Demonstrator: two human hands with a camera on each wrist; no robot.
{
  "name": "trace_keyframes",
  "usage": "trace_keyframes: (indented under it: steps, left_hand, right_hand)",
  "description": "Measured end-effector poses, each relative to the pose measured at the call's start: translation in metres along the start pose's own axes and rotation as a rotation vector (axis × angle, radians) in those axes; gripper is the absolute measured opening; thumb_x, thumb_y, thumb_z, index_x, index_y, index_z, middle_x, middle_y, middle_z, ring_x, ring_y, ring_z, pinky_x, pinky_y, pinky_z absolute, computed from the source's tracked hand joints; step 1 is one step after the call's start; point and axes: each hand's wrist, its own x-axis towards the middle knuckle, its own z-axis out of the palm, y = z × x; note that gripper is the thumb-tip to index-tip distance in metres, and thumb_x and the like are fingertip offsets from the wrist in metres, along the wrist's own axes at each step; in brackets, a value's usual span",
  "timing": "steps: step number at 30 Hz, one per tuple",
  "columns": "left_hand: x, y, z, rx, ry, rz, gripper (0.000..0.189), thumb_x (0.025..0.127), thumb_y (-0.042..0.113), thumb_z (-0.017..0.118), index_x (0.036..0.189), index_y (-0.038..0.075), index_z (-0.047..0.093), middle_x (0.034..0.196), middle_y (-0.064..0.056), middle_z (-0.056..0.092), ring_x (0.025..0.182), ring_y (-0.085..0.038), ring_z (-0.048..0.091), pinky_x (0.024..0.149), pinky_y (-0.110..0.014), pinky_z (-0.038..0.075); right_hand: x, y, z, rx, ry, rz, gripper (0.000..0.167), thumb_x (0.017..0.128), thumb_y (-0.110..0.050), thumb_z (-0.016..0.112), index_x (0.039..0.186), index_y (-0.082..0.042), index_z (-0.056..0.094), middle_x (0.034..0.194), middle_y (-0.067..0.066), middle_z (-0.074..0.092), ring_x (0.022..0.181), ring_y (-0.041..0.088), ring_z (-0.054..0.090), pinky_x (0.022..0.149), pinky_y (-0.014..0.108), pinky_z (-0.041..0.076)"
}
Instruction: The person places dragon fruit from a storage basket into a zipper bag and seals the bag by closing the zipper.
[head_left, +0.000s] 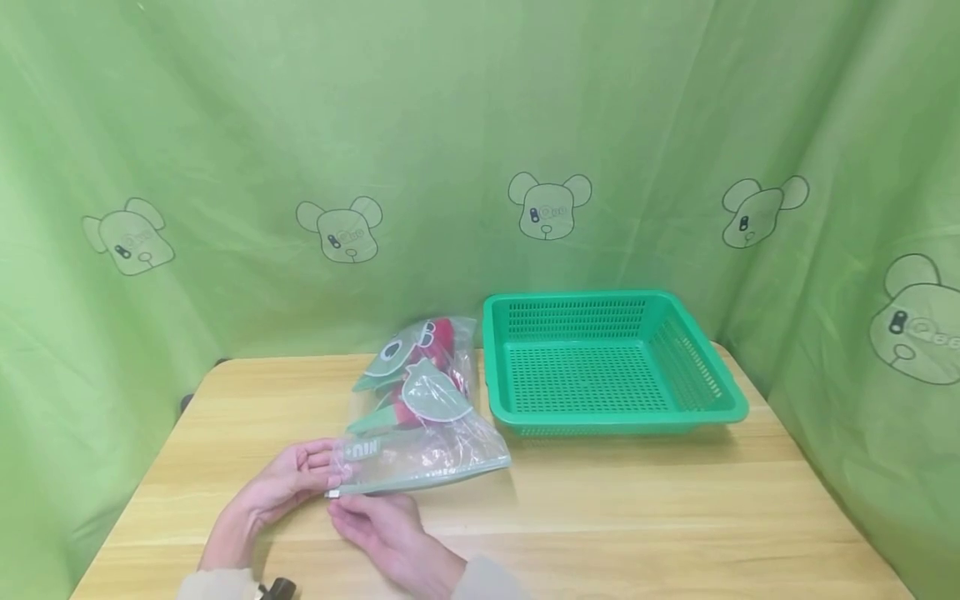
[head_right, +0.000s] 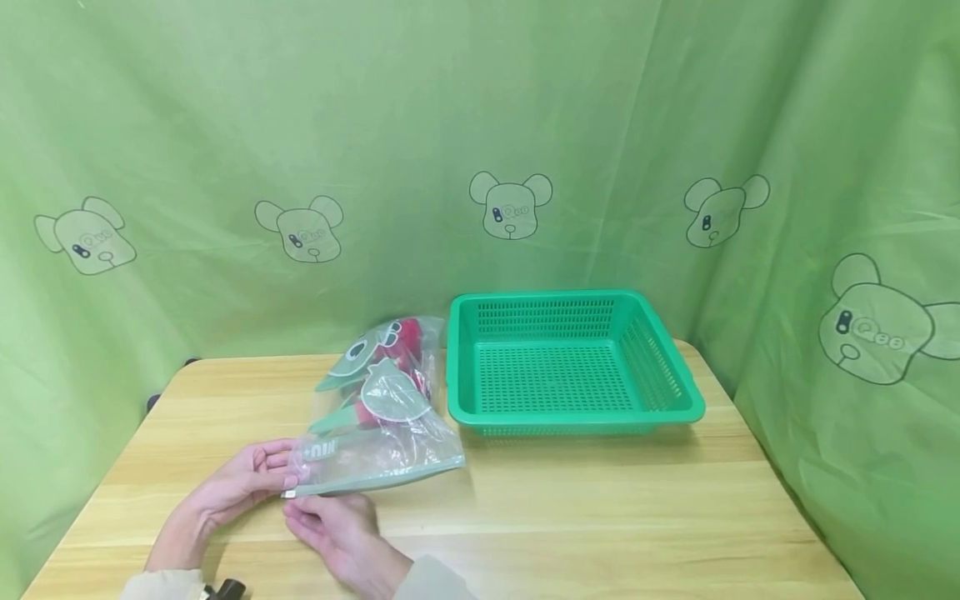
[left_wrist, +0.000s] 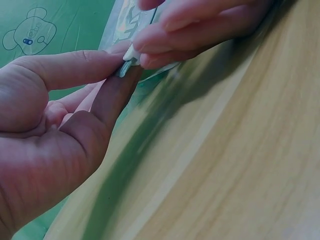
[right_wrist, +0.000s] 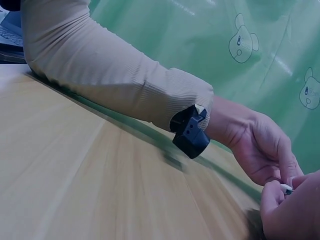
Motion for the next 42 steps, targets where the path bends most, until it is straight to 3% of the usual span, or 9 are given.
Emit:
trace_keyframes:
  steps: [13, 23, 42]
  left_hand:
    - [-0.003, 0.001, -0.002, -0.004, -0.018, 0.004, 0.06, 0.097, -0.013, 0.053, 0.149, -0.021, 0.024, 0.134, -0.019, 0.065, 0.123, -0.028, 0.065, 0.108, -0.04, 0.047]
    - [-0.005, 0.001, -0.001, -0.012, -0.027, 0.011, 0.06, 0.097, -0.014, 0.051, 0.149, -0.022, 0.021, 0.134, -0.02, 0.064, 0.124, -0.028, 0.064, 0.107, -0.04, 0.047]
    - [-0.001, 0.001, -0.001, -0.015, -0.042, 0.005, 0.059, 0.097, -0.014, 0.052, 0.15, -0.018, 0.026, 0.134, -0.02, 0.065, 0.121, -0.028, 0.066, 0.107, -0.041, 0.047]
  right_hand:
    - [0.005, 0.007, 0.012, -0.029, 0.096, -0.06, 0.027, 0.083, 0.005, 0.076, 0.109, 0.007, 0.069, 0.097, 0.018, 0.074, 0.088, 0.024, 0.075, 0.09, 0.039, 0.059]
    - [0.009, 0.013, 0.015, -0.063, 0.139, -0.081, 0.027, 0.083, 0.003, 0.078, 0.109, 0.006, 0.069, 0.096, 0.018, 0.074, 0.086, 0.024, 0.075, 0.086, 0.039, 0.061]
    - [0.004, 0.006, 0.008, -0.081, 0.119, -0.057, 0.025, 0.085, -0.001, 0.077, 0.107, 0.006, 0.069, 0.093, 0.015, 0.075, 0.085, 0.021, 0.074, 0.088, 0.039, 0.06]
